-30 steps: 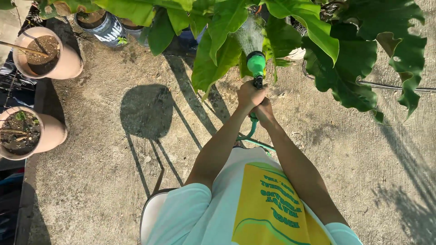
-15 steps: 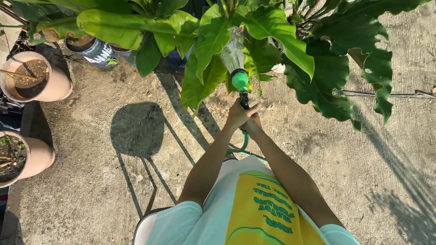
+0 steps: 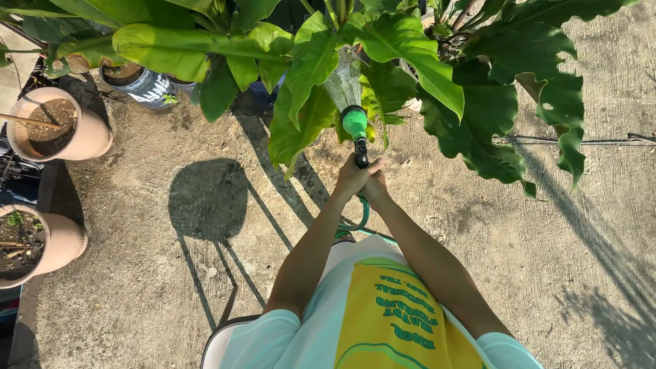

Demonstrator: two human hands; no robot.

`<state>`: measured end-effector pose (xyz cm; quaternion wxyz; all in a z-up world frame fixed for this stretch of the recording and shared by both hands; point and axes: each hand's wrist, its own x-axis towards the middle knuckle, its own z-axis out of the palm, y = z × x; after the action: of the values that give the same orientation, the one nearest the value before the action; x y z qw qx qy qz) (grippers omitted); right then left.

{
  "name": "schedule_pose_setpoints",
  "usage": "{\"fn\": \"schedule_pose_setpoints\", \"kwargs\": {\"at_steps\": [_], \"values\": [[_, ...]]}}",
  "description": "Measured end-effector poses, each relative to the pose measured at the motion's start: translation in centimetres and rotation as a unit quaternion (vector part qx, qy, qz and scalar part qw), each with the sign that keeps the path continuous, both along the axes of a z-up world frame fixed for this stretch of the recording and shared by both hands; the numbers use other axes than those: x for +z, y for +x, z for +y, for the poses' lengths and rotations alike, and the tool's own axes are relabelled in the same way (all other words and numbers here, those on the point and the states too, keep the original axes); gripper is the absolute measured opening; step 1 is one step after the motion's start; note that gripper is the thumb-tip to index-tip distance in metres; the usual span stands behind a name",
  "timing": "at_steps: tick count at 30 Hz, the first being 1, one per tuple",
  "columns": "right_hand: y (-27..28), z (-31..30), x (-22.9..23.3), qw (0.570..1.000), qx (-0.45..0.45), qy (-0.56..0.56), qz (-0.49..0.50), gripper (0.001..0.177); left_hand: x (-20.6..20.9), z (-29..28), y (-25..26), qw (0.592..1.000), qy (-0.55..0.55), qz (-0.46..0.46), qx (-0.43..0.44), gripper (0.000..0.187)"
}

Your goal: Watering various potted plants in an outdoor garden using a hose with a spray nozzle.

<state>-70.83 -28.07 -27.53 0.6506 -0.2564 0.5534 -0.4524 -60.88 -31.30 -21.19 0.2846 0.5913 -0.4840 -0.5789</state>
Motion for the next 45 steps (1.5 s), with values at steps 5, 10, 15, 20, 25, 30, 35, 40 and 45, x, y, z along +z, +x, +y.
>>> {"fn": "schedule_pose_setpoints", "kwargs": {"at_steps": [5,10,15,20,25,30,35,40,45], "values": [[0.4,0.0,0.0,1.0,-0.012,0.016,-0.018,0.016,-1.0,0.3,0.1,1.0,-0.007,0.001,0.0,0.077],[0.1,0.0,-1.2,1.0,0.007,0.01,0.004,0.016,-1.2,0.3,0.1,1.0,-0.018,-0.001,-0.001,0.079],[0.6,0.1,1.3,1.0,-0.001,0.003,-0.003,0.014,-0.8,0.3,0.1,1.0,-0.012,-0.008,-0.01,0.08],[-0.2,0.5,2.5,1.0,0.006,0.008,0.009,0.019,0.0,0.2,0.1,1.0,-0.001,-0.006,-0.008,0.074],[0.3,1.1,4.4,0.999,0.017,0.003,0.033,0.021,0.0,0.2,0.1,1.0,0.013,-0.006,-0.006,0.069],[0.1,2.2,5.2,0.998,0.028,-0.002,0.059,0.023,0.2,0.5,0.0,1.0,0.019,-0.004,-0.005,0.07],[0.0,3.1,5.2,0.996,0.04,-0.007,0.083,0.025,1.2,0.8,0.2,1.0,0.012,0.011,-0.013,0.071],[-0.3,4.0,3.3,0.993,0.041,-0.013,0.106,0.027,0.6,1.2,0.3,1.0,0.003,0.02,-0.023,0.072],[-1.7,5.0,1.2,0.991,0.017,-0.014,0.129,0.029,0.3,2.5,-1.1,0.998,0.037,0.009,-0.043,0.073]]}}
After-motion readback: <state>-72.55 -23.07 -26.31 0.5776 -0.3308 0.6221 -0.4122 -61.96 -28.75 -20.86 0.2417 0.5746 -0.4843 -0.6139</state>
